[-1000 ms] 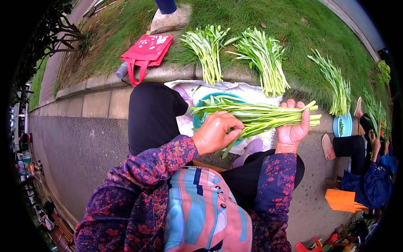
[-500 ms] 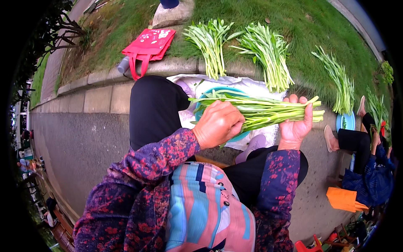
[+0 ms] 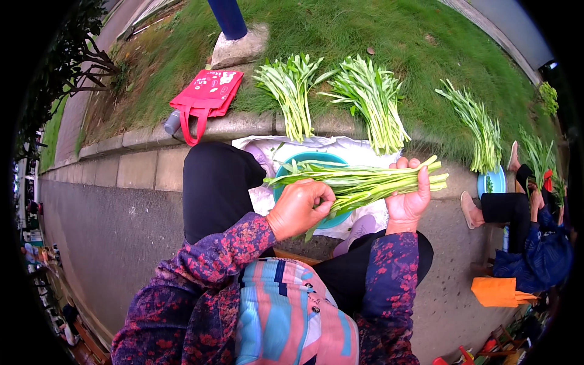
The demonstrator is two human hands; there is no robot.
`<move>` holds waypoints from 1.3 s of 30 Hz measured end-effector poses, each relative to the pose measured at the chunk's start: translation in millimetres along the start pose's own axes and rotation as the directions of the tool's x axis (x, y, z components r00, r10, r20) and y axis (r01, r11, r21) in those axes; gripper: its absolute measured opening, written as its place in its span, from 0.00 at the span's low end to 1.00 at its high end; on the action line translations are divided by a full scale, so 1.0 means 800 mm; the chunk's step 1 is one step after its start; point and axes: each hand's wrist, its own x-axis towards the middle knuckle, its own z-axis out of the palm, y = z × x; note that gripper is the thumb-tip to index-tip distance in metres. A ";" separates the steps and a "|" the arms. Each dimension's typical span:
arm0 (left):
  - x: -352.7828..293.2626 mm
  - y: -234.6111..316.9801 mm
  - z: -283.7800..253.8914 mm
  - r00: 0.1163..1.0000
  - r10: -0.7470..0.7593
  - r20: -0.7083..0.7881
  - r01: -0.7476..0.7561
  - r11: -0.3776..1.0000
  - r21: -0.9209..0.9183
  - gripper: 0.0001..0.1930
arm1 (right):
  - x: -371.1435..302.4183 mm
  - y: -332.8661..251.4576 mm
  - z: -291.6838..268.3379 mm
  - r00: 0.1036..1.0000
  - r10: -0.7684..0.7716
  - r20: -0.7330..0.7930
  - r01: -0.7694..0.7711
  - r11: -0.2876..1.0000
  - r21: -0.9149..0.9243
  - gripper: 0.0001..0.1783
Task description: The person trims and sorts bundles of green leafy vegetables by hand, removing unwanted parts and placing the cleaned stalks into a basin of water.
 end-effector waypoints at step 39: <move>0.007 0.007 -0.028 0.904 -0.241 0.354 0.398 0.779 -0.485 0.05 | -0.002 0.001 0.003 0.999 -0.026 -0.044 0.026 1.000 -0.002 0.13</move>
